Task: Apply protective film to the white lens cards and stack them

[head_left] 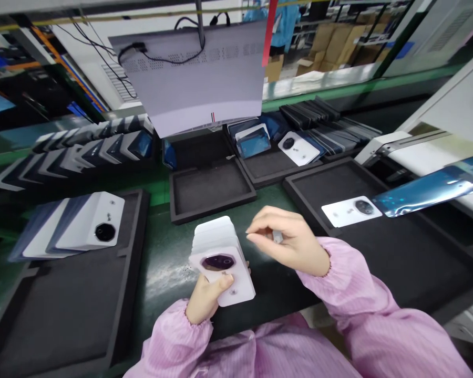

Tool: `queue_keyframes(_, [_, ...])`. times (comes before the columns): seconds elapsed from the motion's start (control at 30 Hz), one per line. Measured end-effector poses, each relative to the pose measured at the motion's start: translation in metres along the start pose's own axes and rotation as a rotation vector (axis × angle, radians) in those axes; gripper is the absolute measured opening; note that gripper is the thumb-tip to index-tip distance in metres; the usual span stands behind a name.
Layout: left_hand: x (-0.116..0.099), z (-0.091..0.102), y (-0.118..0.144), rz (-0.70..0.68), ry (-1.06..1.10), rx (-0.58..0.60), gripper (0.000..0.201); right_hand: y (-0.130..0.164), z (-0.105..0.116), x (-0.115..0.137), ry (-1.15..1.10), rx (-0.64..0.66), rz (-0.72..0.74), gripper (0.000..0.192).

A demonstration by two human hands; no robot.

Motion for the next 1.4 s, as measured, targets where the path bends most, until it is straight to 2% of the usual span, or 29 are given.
queue_keyframes(0.07, [0.000, 0.001, -0.001, -0.011, -0.004, -0.004, 0.045, -0.007, -0.009, 0.005, 0.015, 0.073, 0.026, 0.006])
queue_keyframes(0.2, [-0.001, 0.005, -0.002, -0.053, 0.003, -0.042, 0.049, -0.013, -0.016, 0.008, 0.030, 0.107, 0.039, 0.008])
queue_keyframes(0.33, [0.001, 0.008, -0.003, -0.058, -0.008, -0.061, 0.051, -0.015, -0.014, 0.007, 0.047, 0.141, -0.006, 0.006])
queue_keyframes(0.53, [0.001, 0.009, -0.004, -0.074, -0.056, -0.045, 0.049, -0.011, -0.020, 0.002, 0.062, 0.274, -0.062, 0.008])
queue_keyframes(0.7, [0.001, 0.007, -0.002, -0.086, -0.002, -0.020, 0.056, -0.011, -0.019, 0.003, -0.009, 0.211, -0.125, 0.012])
queue_keyframes(0.77, [0.001, 0.006, 0.000, -0.079, 0.017, -0.013, 0.054, -0.012, -0.011, 0.003, -0.066, 0.125, -0.162, 0.014])
queue_keyframes(0.83, [-0.002, 0.005, 0.002, -0.082, 0.024, -0.012, 0.050, -0.012, 0.010, 0.001, -0.113, -0.054, -0.172, 0.013])
queue_keyframes(0.87, [-0.002, 0.004, 0.003, -0.077, 0.028, -0.005, 0.049, -0.011, 0.026, -0.002, -0.143, -0.194, -0.159, 0.011])
queue_keyframes(0.93, [-0.002, 0.001, 0.004, -0.042, 0.040, 0.028, 0.050, -0.002, 0.065, -0.011, -0.230, -0.557, -0.094, 0.007])
queue_keyframes(1.0, [0.000, -0.002, 0.005, 0.010, 0.049, 0.080, 0.051, 0.014, 0.098, -0.027, -0.321, -0.893, -0.030, 0.006])
queue_keyframes(1.03, [0.000, -0.003, 0.006, 0.030, 0.052, 0.103, 0.052, 0.021, 0.108, -0.038, -0.341, -0.999, -0.030, 0.006])
queue_keyframes(1.1, [0.001, -0.004, 0.007, 0.046, 0.054, 0.131, 0.053, 0.030, 0.111, -0.066, -0.307, -1.061, -0.141, 0.005])
queue_keyframes(1.13, [0.001, -0.004, 0.007, 0.049, 0.052, 0.141, 0.052, 0.034, 0.105, -0.081, -0.258, -1.032, -0.246, 0.006])
queue_keyframes(1.17, [0.001, -0.004, 0.007, 0.052, 0.048, 0.148, 0.052, 0.035, 0.091, -0.099, -0.211, -0.925, -0.368, 0.010])
queue_keyframes(1.27, [0.002, -0.003, 0.008, 0.055, 0.015, 0.160, 0.050, 0.041, 0.022, -0.148, -0.257, -0.444, -0.631, 0.032])
queue_keyframes(1.33, [0.001, -0.004, 0.008, 0.046, -0.026, 0.173, 0.048, 0.049, -0.015, -0.170, -0.281, -0.289, -0.693, 0.032])
queue_keyframes(1.4, [0.001, -0.005, 0.008, 0.026, -0.052, 0.186, 0.046, 0.054, -0.035, -0.179, -0.225, -0.193, -0.701, 0.029])
Point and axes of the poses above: each hand's wrist, its own y-axis away from the middle knuckle, its own z-axis out of the back of the hand, x = y × z, the point moved 7 cm from there along -y, towards the middle knuckle, and after that the axes turned 4 degrees about y, right-handed, at the moved point
